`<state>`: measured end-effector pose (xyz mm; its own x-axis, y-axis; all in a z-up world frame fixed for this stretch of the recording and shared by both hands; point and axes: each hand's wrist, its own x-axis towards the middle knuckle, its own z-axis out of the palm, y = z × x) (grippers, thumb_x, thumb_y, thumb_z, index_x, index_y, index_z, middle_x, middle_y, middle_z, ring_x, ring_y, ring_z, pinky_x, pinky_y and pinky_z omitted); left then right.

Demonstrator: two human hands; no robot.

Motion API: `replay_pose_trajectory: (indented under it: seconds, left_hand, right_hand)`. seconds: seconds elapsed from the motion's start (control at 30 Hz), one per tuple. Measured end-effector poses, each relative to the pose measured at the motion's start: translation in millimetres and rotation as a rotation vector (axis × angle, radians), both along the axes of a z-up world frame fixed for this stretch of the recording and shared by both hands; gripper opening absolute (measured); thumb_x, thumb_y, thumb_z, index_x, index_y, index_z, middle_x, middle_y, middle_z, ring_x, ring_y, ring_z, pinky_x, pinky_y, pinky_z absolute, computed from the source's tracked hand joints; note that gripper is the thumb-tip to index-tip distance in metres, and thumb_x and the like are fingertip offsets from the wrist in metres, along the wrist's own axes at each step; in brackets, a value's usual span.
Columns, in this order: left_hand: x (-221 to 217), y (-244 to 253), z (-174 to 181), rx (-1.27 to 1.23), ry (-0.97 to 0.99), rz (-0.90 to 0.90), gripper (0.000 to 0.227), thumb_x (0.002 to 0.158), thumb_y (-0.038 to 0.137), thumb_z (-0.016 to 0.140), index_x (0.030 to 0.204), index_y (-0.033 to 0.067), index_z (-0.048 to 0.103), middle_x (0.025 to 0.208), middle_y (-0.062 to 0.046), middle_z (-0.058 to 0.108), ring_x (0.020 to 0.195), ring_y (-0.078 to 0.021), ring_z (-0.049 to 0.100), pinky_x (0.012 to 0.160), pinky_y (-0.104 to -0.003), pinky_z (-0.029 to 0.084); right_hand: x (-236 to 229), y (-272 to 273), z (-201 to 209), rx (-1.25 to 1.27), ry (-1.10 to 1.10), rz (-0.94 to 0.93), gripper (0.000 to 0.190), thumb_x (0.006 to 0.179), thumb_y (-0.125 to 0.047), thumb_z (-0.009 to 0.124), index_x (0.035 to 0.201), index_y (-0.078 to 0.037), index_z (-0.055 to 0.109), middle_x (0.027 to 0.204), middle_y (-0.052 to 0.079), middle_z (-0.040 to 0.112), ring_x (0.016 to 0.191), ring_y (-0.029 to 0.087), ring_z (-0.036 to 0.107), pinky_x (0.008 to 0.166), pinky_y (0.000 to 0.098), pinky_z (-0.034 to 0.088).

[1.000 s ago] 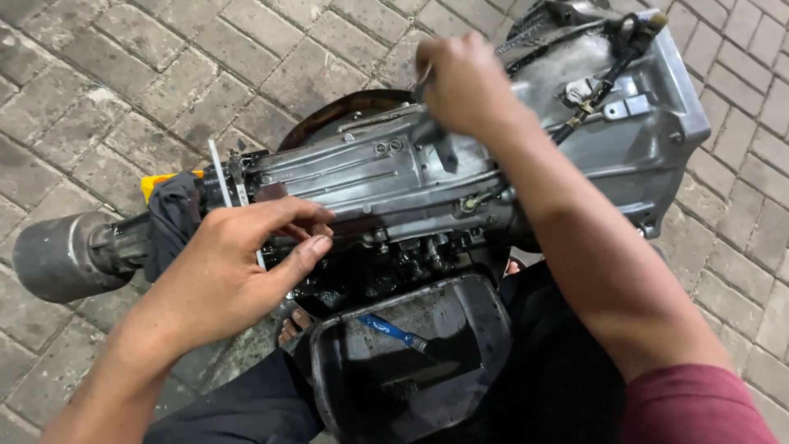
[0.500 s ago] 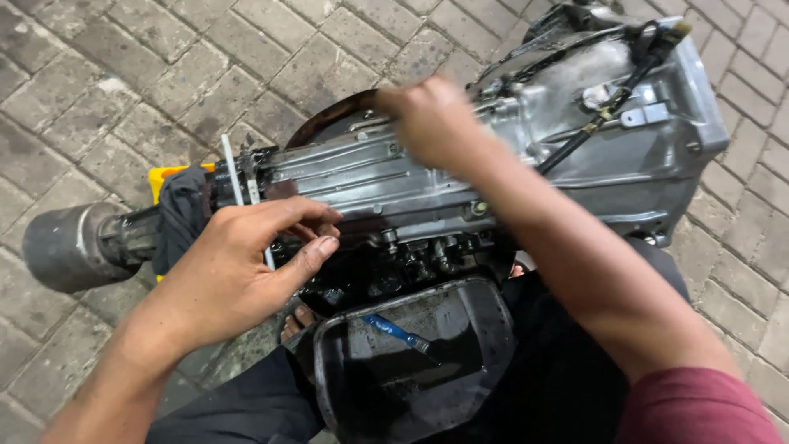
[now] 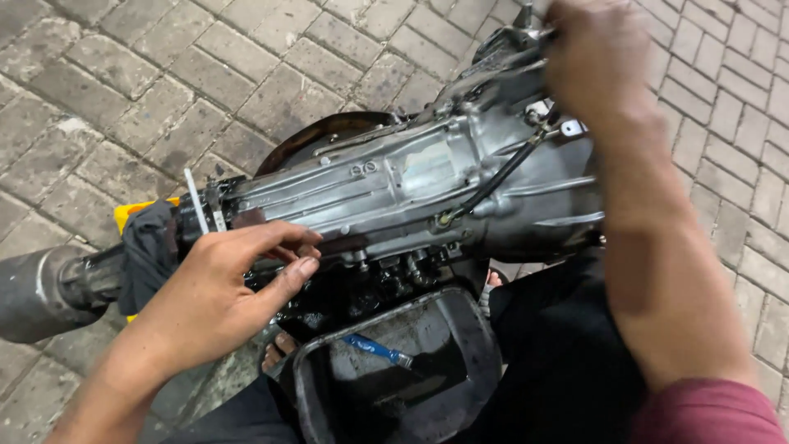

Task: Sanding and wiping down a transmission casing to prepare the surface.

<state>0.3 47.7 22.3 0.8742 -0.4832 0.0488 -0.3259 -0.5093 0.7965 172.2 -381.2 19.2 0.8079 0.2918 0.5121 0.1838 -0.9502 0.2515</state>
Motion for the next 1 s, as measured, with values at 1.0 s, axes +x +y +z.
replay_pose_trajectory:
  seconds: [1.0]
  left_hand:
    - [26, -24, -2, 0.098, 0.085, -0.032, 0.028, 0.09, 0.034, 0.067, 0.108, 0.0148, 0.077, 0.099, 0.004, 0.086, 0.089, -0.0111, 0.082, 0.078, -0.031, 0.059]
  right_hand:
    - [-23, 25, 12, 0.16, 0.556, 0.158, 0.022, 0.085, -0.009, 0.059, 0.087, -0.015, 0.08, 0.089, 0.007, 0.077, 0.085, 0.03, 0.068, 0.088, 0.05, 0.051]
